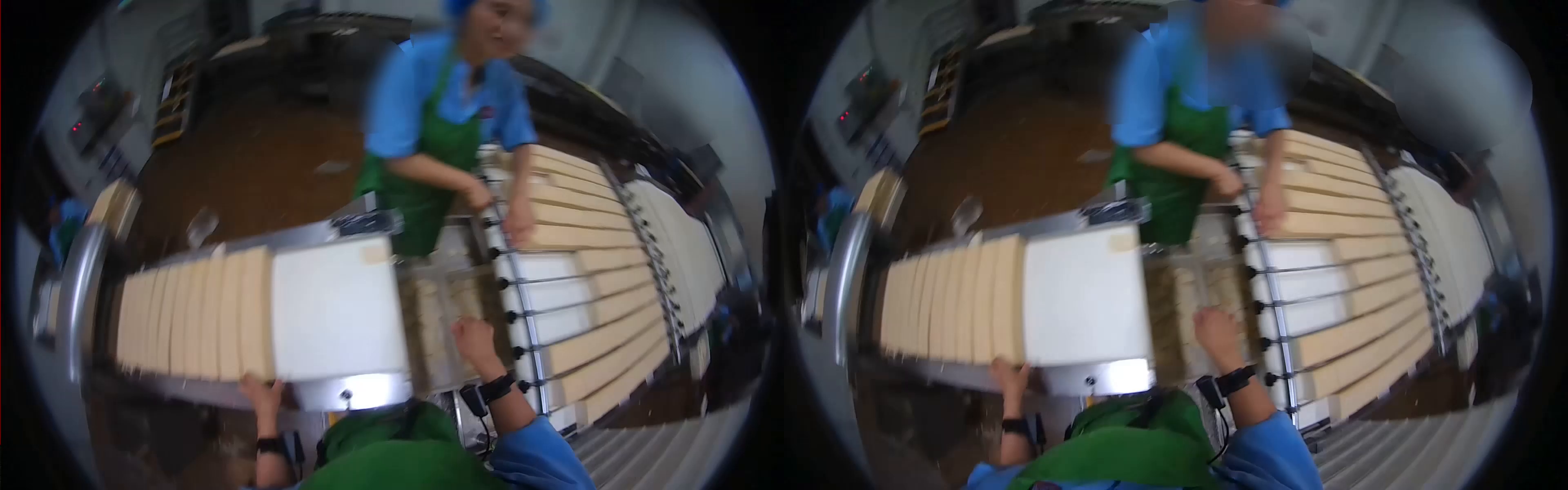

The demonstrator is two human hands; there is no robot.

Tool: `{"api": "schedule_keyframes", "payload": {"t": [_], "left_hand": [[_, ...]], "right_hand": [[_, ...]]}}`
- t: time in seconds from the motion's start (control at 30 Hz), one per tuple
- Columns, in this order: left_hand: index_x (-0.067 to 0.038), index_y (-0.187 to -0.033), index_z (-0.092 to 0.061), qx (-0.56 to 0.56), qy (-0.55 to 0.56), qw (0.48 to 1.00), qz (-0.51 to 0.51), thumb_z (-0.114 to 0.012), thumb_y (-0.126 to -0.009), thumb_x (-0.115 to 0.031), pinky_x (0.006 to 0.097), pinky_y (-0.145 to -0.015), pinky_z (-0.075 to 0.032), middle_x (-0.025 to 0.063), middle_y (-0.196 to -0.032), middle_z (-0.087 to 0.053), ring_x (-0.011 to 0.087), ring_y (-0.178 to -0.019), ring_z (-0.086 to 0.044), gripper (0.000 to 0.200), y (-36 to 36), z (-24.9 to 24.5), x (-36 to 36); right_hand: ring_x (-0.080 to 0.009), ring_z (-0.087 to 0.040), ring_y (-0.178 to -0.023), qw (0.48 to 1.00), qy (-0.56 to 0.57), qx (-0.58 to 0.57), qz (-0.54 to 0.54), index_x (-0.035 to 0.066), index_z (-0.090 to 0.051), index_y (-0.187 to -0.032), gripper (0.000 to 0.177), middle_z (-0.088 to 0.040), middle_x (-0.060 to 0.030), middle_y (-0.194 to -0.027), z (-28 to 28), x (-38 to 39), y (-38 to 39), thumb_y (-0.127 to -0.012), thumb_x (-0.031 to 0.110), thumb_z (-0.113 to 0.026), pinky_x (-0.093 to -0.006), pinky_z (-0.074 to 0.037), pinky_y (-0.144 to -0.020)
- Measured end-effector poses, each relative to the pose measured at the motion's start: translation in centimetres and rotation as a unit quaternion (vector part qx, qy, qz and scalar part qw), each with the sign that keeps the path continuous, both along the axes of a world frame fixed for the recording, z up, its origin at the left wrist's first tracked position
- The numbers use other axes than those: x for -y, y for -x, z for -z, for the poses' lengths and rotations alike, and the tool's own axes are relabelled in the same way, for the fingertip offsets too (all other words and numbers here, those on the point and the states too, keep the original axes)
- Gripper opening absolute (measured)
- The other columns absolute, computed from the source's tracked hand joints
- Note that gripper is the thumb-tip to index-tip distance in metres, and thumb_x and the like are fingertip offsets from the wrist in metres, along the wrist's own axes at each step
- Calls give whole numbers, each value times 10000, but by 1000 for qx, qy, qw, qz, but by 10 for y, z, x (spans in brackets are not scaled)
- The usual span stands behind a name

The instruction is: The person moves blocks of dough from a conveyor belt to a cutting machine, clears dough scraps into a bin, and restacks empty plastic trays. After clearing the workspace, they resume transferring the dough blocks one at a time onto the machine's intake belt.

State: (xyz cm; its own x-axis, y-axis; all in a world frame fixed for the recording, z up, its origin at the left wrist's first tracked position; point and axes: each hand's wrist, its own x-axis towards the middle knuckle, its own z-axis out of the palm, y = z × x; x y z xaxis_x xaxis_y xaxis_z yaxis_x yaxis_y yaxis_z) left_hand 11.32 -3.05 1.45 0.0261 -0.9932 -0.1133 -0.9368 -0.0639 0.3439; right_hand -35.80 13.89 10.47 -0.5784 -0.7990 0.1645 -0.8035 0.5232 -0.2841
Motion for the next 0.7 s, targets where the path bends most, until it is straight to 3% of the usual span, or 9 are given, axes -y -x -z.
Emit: {"api": "schedule_keyframes", "payload": {"t": [0.1,0.23,0.3,0.33,0.4,0.43,0.5,0.6,0.7], "left_hand": [[113,-1343,-279,-125,63,990,-29,-804,-665,-118,462,-1038,-351,317,-1268,-350,464,-1188,-379,888,10,-11,0],[86,-1300,-322,-159,66,983,-64,-816,-636,-136,454,-989,-398,305,-1231,-348,455,-1134,-415,857,13,-21,15],[81,-1281,-334,-151,49,987,-39,-825,-628,-145,451,-987,-404,301,-1233,-355,457,-1135,-420,847,15,-35,19],[79,-1256,-345,-144,44,988,-22,-835,-628,-163,445,-956,-433,289,-1223,-375,453,-1109,-456,832,14,-37,22],[79,-1253,-343,-152,11,988,-26,-843,-627,-173,444,-928,-452,283,-1205,-383,450,-1084,-476,840,16,-51,24],[79,-1250,-341,-159,-18,987,-21,-851,-625,-183,443,-900,-471,278,-1186,-391,447,-1058,-496,848,18,-55,28],[60,-1227,-329,-169,-10,985,-13,-848,-643,-202,469,-800,-513,270,-1165,-396,463,-956,-555,824,21,-53,29],[82,-1239,-317,-180,-40,983,-12,-828,-673,-240,481,-750,-531,269,-1163,-391,470,-882,-592,827,22,-61,32],[109,-1274,-300,-168,-102,980,-6,-818,-692,-239,456,-785,-522,275,-1169,-396,444,-921,-585,854,24,-73,37]], "right_hand": [[-377,-626,-793,992,3,58,-114,17,-666,-772,268,-642,-185,-776,-12,59,-33,-862,258,-595,-489,-480,-784],[-362,-612,-896,979,-78,90,-163,13,-672,-870,282,-645,-186,-888,17,142,-71,-861,288,-606,-458,-472,-854],[-384,-565,-1011,967,26,147,-204,12,-640,-1033,389,-617,-209,-1080,34,177,-97,-847,352,-616,-493,-428,-924],[-384,-565,-1011,966,22,148,-211,12,-640,-1033,389,-617,-209,-1080,45,198,-110,-847,352,-616,-493,-428,-924],[-400,-456,-1177,970,12,88,-228,25,-544,-1242,550,-506,-222,-1283,62,240,-139,-843,396,-622,-499,-387,-991],[-400,-456,-1177,969,10,89,-232,25,-544,-1242,550,-506,-222,-1283,65,262,-156,-843,396,-622,-499,-387,-991],[-414,-352,-1285,974,-25,44,-220,50,-424,-1385,663,-348,-241,-1438,64,305,-191,-878,450,-572,-503,-349,-1029],[-403,-292,-1340,971,-66,41,-225,100,-353,-1450,700,-206,-232,-1524,54,364,-238,-903,506,-514,-500,-325,-1050],[-429,-295,-1345,964,-97,79,-236,142,-321,-1474,720,-116,-237,-1551,39,408,-269,-904,558,-465,-482,-335,-1067]]}}
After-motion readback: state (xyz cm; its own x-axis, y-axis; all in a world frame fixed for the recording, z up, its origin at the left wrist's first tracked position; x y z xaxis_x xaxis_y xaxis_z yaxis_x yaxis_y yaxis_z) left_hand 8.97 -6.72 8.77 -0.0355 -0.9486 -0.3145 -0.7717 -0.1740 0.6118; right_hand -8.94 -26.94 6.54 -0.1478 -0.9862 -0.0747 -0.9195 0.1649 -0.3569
